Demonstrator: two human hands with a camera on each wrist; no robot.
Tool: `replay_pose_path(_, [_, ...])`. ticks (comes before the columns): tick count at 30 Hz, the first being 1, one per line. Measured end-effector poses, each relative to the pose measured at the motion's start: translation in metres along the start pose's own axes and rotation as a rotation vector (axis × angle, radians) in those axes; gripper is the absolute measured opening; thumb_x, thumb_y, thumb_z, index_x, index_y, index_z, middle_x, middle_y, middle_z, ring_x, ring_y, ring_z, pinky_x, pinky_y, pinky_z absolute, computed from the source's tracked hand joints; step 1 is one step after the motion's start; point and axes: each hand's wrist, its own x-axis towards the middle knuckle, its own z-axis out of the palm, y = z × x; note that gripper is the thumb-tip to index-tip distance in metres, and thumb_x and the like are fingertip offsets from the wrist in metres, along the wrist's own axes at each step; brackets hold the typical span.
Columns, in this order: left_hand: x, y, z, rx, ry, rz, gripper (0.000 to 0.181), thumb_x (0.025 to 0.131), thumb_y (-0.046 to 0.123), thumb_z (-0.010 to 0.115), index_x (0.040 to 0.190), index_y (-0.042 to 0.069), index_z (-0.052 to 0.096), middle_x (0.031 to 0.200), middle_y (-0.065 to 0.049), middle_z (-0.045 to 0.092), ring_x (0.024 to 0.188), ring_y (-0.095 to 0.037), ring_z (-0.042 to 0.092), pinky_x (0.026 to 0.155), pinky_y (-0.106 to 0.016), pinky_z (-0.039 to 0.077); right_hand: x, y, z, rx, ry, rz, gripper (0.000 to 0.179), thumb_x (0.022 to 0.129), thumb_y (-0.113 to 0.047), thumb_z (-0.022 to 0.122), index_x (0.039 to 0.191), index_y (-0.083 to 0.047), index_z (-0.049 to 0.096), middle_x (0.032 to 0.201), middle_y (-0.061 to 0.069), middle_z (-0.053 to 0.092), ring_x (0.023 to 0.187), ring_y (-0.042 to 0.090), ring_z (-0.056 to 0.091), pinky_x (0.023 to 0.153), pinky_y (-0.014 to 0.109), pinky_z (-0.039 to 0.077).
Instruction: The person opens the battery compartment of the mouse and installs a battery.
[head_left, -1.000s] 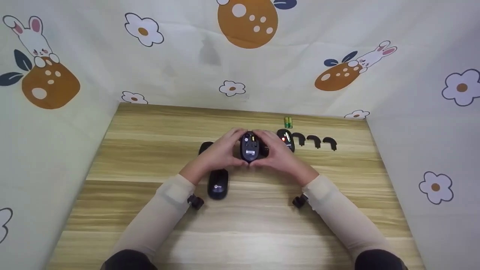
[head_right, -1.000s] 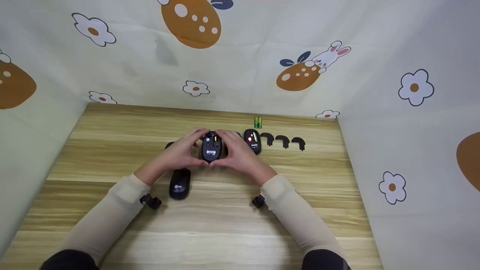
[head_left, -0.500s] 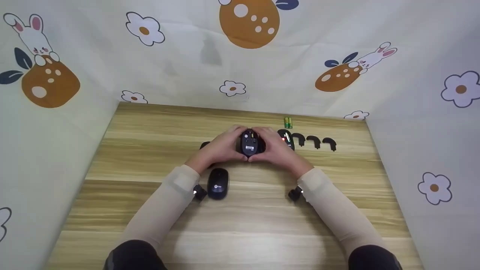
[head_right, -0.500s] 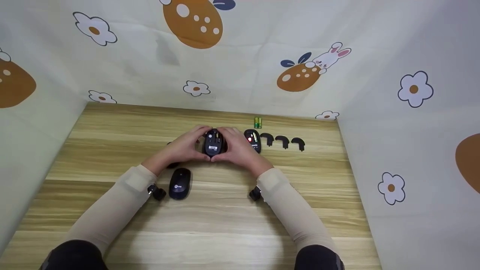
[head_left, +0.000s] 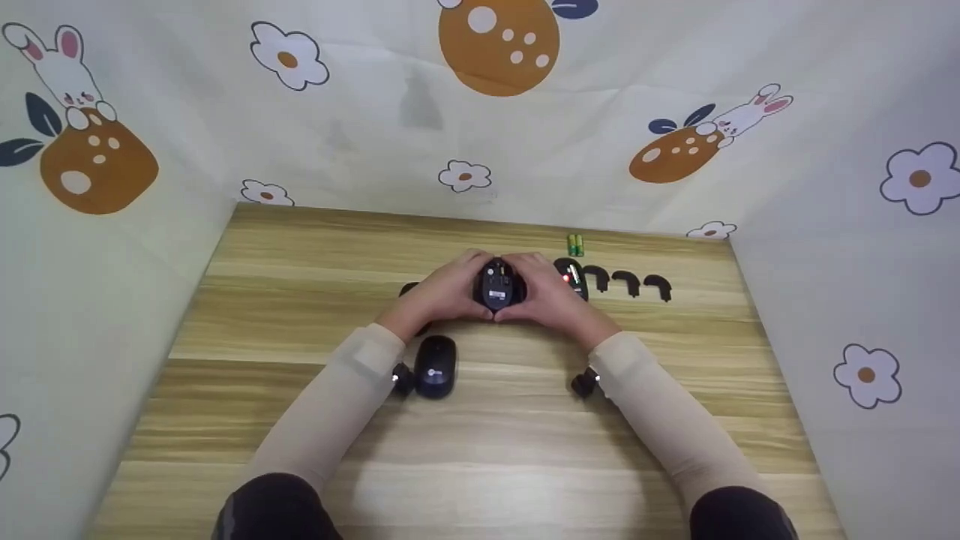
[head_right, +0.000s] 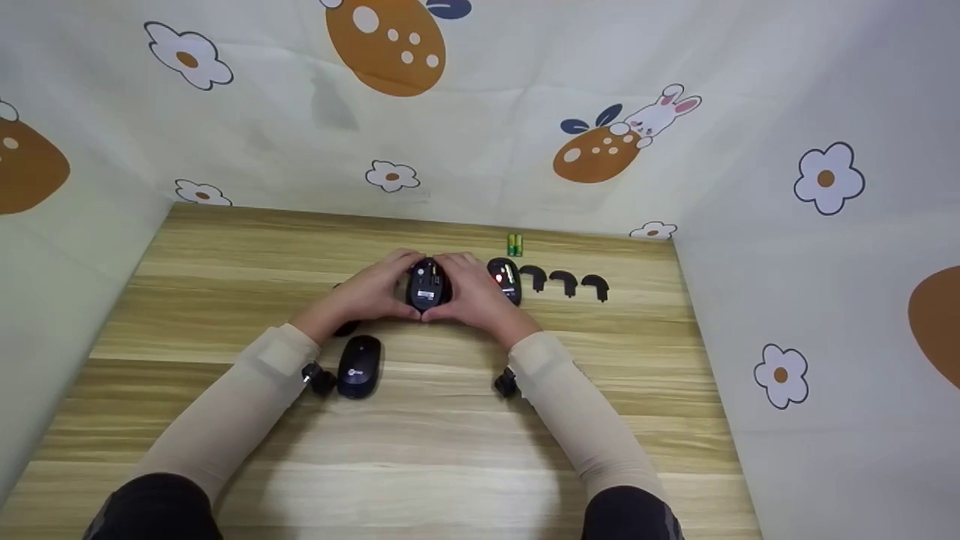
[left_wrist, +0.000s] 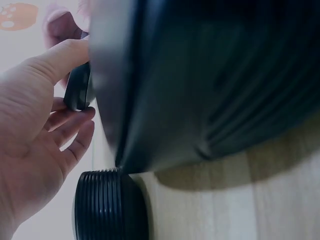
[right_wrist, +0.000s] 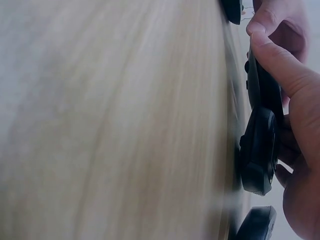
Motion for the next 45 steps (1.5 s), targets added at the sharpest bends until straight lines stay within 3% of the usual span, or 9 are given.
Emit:
replay_pose_path(11, [0.001,-0.002,0.003,-0.005,-0.009,-0.008,0.1,0.077,0.02,0.102,0.16,0.002,0.049,0.158,-0.016,0.052,0.143,-0.033,0.055,0.127,-0.043,0.04,0.003,0.001,0.003,-0.054,-0.012,-0.03,0.101,0.074,-0.054,0.101,0.154,-0.009,0.06,0.148,0.006,0.066,0.142,0.028,0.051,0.126,0.045,0.036])
replay_pose_path(21, [-0.001,0.001,0.0,0.01,-0.024,-0.008,0.1,0.079,0.02,0.1,0.161,0.0,0.048,0.158,-0.018,0.052,0.146,-0.034,0.052,0.128,-0.045,0.039,0.002,0.001,0.002,-0.116,-0.034,-0.02,0.108,0.075,-0.059,0.099,0.158,-0.004,0.056,0.157,0.015,0.061,0.155,0.037,0.042,0.131,0.055,0.029])
replay_pose_path(33, [-0.004,0.005,-0.001,0.031,-0.021,-0.011,0.107,0.08,0.021,0.1,0.166,0.0,0.041,0.162,-0.02,0.047,0.148,-0.037,0.05,0.128,-0.047,0.04,-0.004,0.002,-0.001,-0.085,-0.035,-0.004,0.115,0.074,-0.06,0.099,0.161,-0.003,0.052,0.163,0.015,0.055,0.16,0.039,0.034,0.134,0.056,0.022])
replay_pose_path(40, [-0.014,0.009,-0.007,0.038,-0.007,-0.036,0.109,0.084,0.026,0.098,0.17,0.001,0.036,0.17,-0.019,0.04,0.153,-0.038,0.046,0.129,-0.05,0.037,-0.014,-0.004,-0.003,-0.021,0.019,0.004,0.114,0.076,-0.051,0.101,0.165,-0.002,0.047,0.168,0.019,0.047,0.16,0.039,0.033,0.133,0.057,0.025])
replay_pose_path(45, [-0.031,0.011,-0.014,0.007,0.031,-0.009,0.099,0.088,0.025,0.094,0.168,0.005,0.04,0.167,-0.015,0.044,0.153,-0.036,0.046,0.128,-0.051,0.038,-0.026,-0.011,0.001,0.037,0.089,-0.029,0.107,0.079,-0.045,0.1,0.162,-0.002,0.05,0.165,0.022,0.049,0.158,0.039,0.036,0.131,0.061,0.029])
